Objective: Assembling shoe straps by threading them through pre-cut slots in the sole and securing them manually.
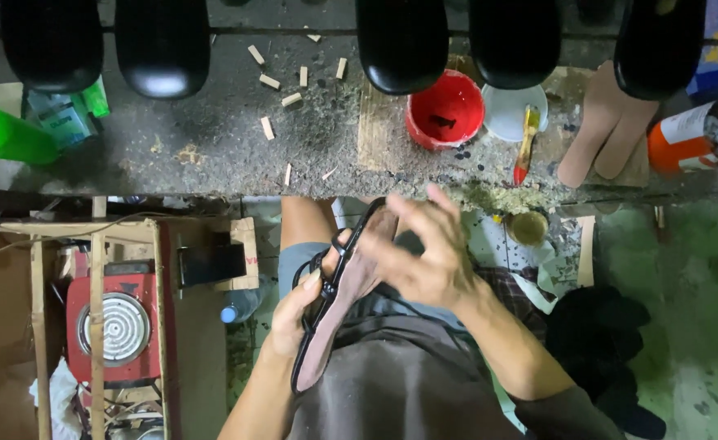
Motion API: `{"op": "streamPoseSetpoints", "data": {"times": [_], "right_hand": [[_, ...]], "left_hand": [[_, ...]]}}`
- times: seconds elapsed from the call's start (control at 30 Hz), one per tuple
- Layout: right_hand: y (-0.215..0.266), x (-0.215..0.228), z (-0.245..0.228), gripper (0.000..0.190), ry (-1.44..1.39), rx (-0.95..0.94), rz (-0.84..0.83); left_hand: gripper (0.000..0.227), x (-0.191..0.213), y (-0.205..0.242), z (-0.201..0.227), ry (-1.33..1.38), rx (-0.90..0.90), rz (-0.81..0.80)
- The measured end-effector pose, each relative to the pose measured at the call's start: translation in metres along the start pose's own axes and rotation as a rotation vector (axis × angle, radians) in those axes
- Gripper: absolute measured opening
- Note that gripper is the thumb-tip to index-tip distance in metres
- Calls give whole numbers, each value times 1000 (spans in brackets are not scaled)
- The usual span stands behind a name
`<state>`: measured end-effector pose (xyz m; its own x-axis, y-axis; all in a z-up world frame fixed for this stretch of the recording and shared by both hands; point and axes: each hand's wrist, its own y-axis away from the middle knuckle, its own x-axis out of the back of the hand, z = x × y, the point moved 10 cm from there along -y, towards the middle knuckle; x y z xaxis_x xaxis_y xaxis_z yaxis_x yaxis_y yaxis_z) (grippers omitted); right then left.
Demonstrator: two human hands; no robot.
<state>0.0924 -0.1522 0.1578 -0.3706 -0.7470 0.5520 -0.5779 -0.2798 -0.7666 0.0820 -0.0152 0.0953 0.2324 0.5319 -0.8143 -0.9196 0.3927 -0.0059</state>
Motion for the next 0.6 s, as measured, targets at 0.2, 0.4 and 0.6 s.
{"op": "streamPoseSetpoints", "data": {"times": [0.2,0.4,0.6], "right_hand": [[2,-5,-5,37,-35,16,-26],[-36,12,133,46,25,-583,-285],[-21,-6,201,81,193,-1089,-711]], "left_hand": [[63,-19,-3,8,116,-52,-8],[66,-22,2,22,198,-85,86],[57,-7,7,15,374,-39,253]]}}
